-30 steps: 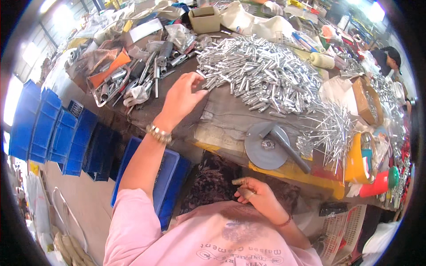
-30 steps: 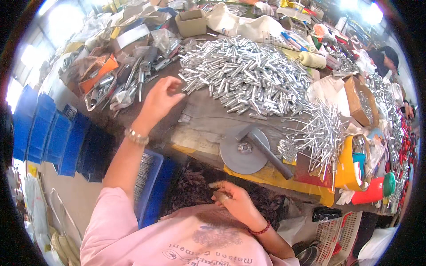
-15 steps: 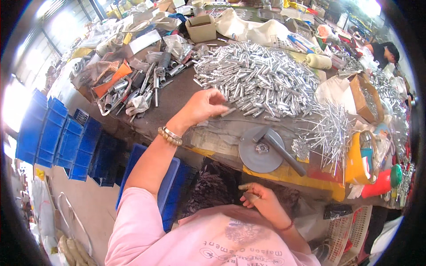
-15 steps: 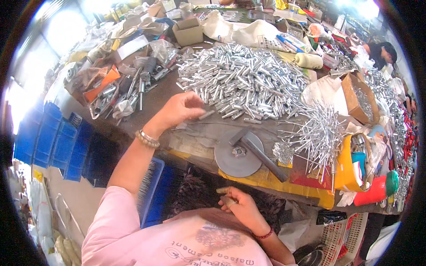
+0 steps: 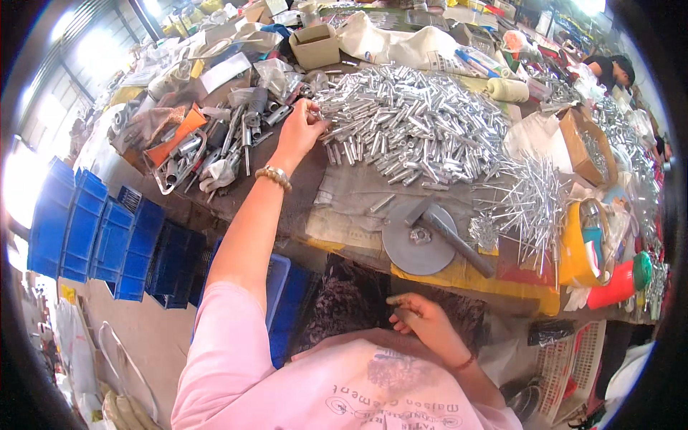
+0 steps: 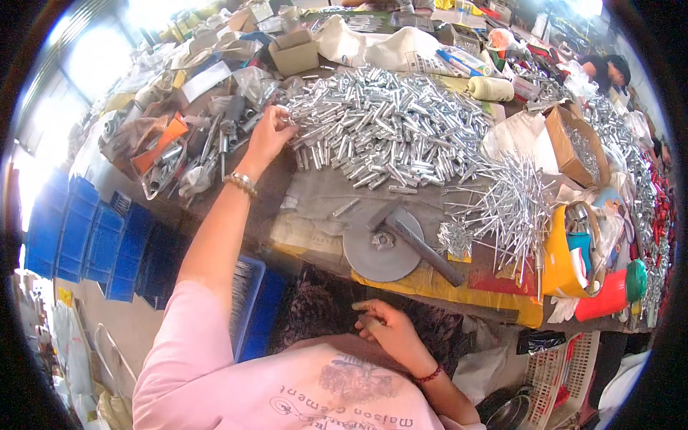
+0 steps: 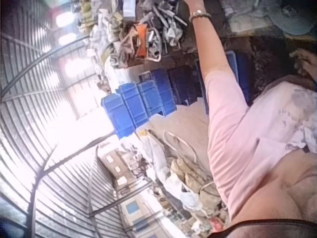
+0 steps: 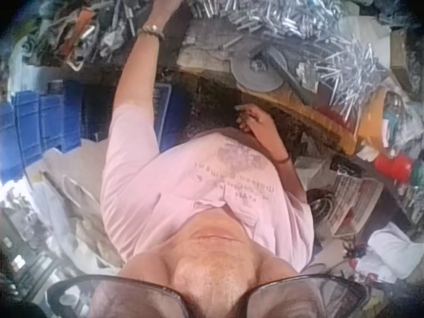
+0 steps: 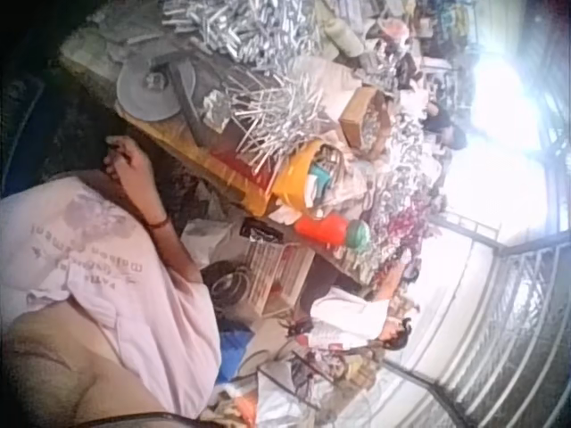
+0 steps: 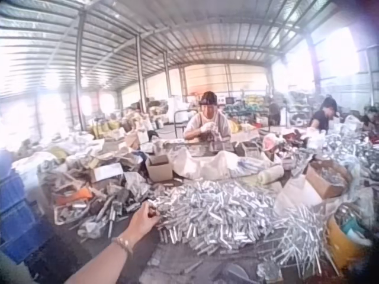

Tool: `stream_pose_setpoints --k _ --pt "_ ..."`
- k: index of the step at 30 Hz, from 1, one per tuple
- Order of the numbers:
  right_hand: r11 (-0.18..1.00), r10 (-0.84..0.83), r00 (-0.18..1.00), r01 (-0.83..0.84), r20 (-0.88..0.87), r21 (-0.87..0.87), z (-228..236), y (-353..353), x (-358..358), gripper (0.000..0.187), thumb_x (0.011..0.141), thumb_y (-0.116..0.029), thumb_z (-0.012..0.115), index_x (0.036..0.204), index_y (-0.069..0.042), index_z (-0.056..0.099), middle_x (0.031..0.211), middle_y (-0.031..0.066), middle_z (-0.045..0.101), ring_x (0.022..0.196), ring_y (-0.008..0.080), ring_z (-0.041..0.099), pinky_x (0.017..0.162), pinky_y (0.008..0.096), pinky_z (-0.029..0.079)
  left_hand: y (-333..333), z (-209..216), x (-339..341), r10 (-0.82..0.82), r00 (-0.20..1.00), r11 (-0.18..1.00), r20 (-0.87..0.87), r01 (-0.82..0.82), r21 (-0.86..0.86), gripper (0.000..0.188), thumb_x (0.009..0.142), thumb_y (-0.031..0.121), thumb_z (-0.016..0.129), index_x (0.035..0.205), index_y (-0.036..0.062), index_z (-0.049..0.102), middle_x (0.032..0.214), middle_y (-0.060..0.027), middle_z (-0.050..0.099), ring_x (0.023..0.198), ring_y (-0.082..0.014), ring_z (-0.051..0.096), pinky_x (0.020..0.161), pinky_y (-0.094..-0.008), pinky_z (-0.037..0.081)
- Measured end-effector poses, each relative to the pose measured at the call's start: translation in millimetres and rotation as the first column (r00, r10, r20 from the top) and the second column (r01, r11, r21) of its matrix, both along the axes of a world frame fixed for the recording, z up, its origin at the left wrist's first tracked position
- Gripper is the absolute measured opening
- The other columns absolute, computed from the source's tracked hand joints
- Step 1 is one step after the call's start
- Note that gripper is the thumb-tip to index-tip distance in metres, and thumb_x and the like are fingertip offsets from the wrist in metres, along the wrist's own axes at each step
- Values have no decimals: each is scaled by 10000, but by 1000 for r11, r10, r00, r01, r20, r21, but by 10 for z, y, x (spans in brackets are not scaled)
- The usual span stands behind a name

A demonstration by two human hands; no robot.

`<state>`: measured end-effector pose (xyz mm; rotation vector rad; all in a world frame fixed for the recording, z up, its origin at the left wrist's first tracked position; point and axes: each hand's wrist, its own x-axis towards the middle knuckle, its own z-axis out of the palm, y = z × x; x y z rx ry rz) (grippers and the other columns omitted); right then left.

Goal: The person assembles metal fasteners by inserting metal pins into sleeves, hammering them on a metal anvil base, and placing the completed fasteners into a blue bin.

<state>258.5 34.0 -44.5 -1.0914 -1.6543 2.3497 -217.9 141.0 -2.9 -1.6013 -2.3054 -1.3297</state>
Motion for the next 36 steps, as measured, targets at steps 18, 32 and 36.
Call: stream_pose_setpoints --k 18,32,36 --pt "996 84 996 -85 17 40 -145 -10 -114 317 1127 -120 604 1433 -58 661 1081 69 742 901 110 709 797 267 585 -530 233 1395 -209 967 954 146 235 -188 350 955 165 785 1276 71 680 944 -79 715 893 -245 713 842 -377 568" --pt "1000 13 999 -14 49 17 -222 -50 -73 303 1127 -112 601 1416 -61 674 1085 56 751 913 113 697 838 272 588 -185 53 56 134 988 947 -75 -150 -284 446 835 282 883 1160 23 721 1092 -173 758 1023 -360 748 906 -454 580" --pt "1000 24 999 -24 31 7 -213 0 -36 302 1125 -123 609 1413 -70 680 1076 55 749 897 101 689 805 268 582 -183 59 102 106 994 942 -10 -104 -320 481 819 243 879 1175 4 662 1089 -174 766 1020 -369 749 901 -450 573"
